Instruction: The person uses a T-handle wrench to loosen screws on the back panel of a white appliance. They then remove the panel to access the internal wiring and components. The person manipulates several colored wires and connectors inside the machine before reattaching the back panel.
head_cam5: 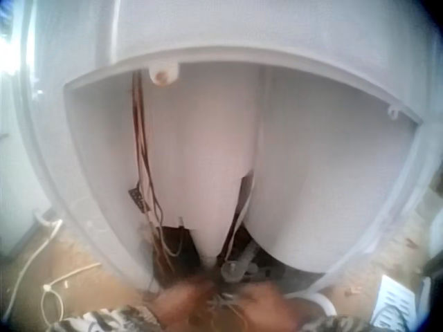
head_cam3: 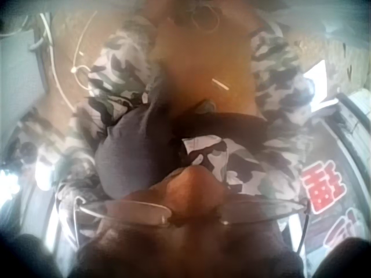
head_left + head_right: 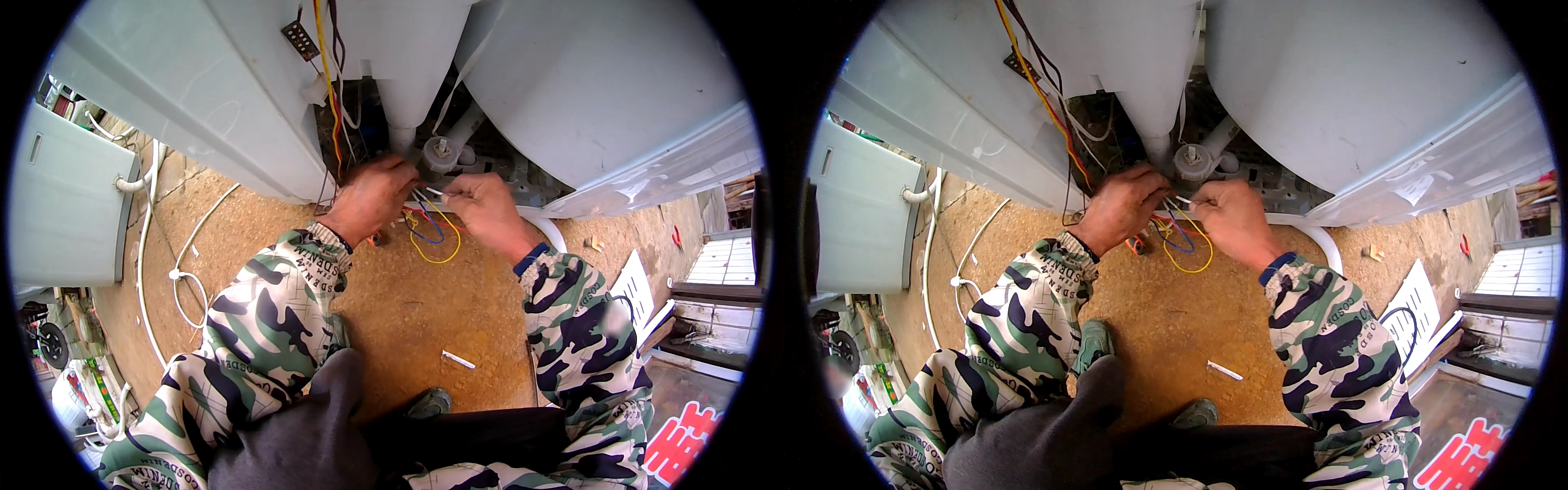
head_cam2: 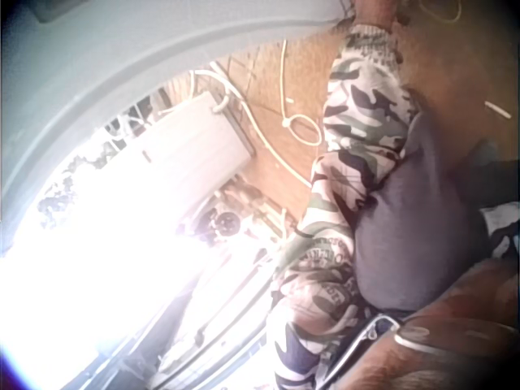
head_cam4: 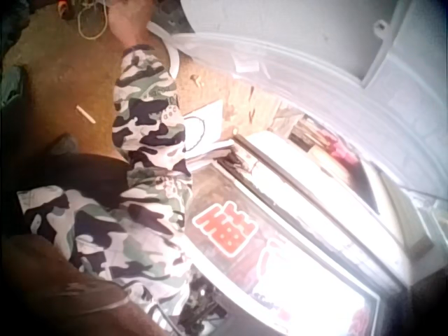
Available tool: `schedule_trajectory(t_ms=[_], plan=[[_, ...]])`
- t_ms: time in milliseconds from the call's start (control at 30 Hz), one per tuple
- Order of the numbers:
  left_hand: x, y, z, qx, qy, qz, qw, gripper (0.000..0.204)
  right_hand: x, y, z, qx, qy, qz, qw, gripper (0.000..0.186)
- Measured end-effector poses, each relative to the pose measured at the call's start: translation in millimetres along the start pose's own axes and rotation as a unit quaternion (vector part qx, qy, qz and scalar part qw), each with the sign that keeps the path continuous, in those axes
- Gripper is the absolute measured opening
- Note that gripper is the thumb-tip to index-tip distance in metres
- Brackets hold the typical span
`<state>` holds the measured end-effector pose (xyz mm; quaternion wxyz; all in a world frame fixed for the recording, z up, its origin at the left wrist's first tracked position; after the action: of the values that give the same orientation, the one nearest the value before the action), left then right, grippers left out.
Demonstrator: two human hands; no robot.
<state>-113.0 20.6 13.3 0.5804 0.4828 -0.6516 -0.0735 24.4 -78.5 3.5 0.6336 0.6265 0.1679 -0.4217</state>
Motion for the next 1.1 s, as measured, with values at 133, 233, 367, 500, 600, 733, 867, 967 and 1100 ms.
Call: schedule_trajectory(t_ms=[133,233,367,500,600,733,867,967,1100], plan=[[5,1,1,0.004,-0.006,-0.004,1.000,0.013,-1,-10,3,0.025,-0.013,-0.060,0.998,0.025],[4,-2,2,-0.005,-0.013,-0.018,1.000,0.013,-1,-9,5,0.002,-0.022,0.026,0.999,0.024],[1,-1,7,-0.008,-0.029,-0.039,0.999,0.015,-18,-11,-2,-0.016,0.010,0.063,0.998,0.023],[3,-7,3,-0.027,-0.034,-0.036,0.998,0.017,-20,-10,0,0.047,0.044,0.073,0.995,0.021],[-2,-3,6,-0.032,-0.012,-0.033,0.999,0.018,-20,-14,-1,0.040,0.032,0.041,0.998,0.021],[-4,-7,-3,-0.047,0.019,-0.013,0.999,0.018,-19,-8,2,0.049,0.024,0.053,0.997,0.021],[-6,-6,-2,-0.058,0.020,-0.014,0.998,0.016,-16,-13,-2,0.033,0.030,0.060,0.997,0.020],[-4,-5,-4,-0.068,0.000,-0.011,0.998,0.015,-14,-13,-2,0.034,0.029,0.050,0.998,0.018],[-2,-6,-5,-0.064,0.005,0.003,0.998,0.013,-12,-10,-3,0.024,0.043,0.045,0.998,0.018]])
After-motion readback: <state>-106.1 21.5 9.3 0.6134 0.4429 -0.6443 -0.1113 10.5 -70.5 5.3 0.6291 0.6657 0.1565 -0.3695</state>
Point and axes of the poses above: each hand's wrist, its own z-axis away from the middle knuckle, its own y-axis out of the back of the hand, x = y × z, the point moved 8 cm from there along -z, towards the middle knuckle, and after that the axes turned 7 degrees about z, right-handed, at the moved point
